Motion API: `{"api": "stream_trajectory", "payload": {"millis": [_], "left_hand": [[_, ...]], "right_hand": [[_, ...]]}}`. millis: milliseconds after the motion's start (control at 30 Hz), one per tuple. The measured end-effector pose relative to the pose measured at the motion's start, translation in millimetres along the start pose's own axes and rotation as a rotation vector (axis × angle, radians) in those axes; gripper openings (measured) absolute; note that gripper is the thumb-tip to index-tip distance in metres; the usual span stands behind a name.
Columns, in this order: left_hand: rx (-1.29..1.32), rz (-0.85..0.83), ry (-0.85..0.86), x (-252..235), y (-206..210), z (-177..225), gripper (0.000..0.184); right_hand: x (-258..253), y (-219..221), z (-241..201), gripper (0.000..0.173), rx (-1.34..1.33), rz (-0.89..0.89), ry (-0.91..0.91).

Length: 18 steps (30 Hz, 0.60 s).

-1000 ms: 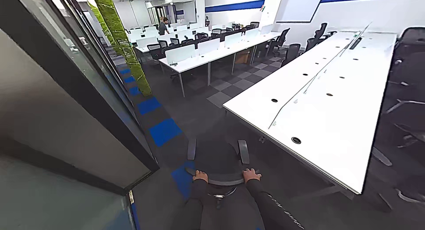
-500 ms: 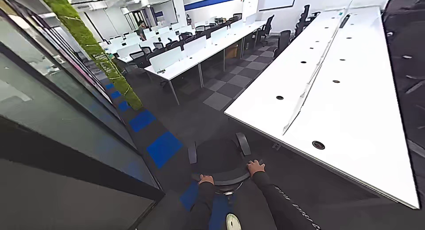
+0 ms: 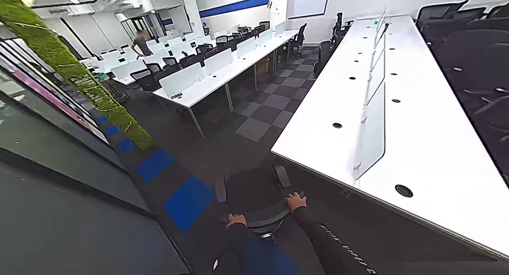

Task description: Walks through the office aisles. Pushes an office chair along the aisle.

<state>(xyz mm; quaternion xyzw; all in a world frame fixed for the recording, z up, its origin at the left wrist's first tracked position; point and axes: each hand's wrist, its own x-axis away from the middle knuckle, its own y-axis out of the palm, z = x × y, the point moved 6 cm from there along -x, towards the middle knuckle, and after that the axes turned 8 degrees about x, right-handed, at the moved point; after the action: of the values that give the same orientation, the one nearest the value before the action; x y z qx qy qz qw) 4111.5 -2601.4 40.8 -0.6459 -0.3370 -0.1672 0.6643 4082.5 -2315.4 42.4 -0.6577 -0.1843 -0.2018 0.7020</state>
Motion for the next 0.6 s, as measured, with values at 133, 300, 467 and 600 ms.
{"api": "stream_trajectory", "payload": {"millis": [133,300,467,600], "left_hand": [[-0.006,0.012,0.078,-67,-54,-46,0.050],[-0.042,0.029,0.220,-143,-118,-115,0.051],[-0.135,0.009,0.282,-203,-168,-143,0.050],[-0.106,0.005,0.310,-237,-200,-152,0.046]], "right_hand": [[-32,-22,-64,0.057,-0.024,-0.002,0.063],[-38,-39,-158,0.057,-0.159,0.009,0.220],[-74,-58,-214,0.056,-0.191,-0.035,0.310],[-105,-82,-235,0.057,-0.182,-0.031,0.326]]}}
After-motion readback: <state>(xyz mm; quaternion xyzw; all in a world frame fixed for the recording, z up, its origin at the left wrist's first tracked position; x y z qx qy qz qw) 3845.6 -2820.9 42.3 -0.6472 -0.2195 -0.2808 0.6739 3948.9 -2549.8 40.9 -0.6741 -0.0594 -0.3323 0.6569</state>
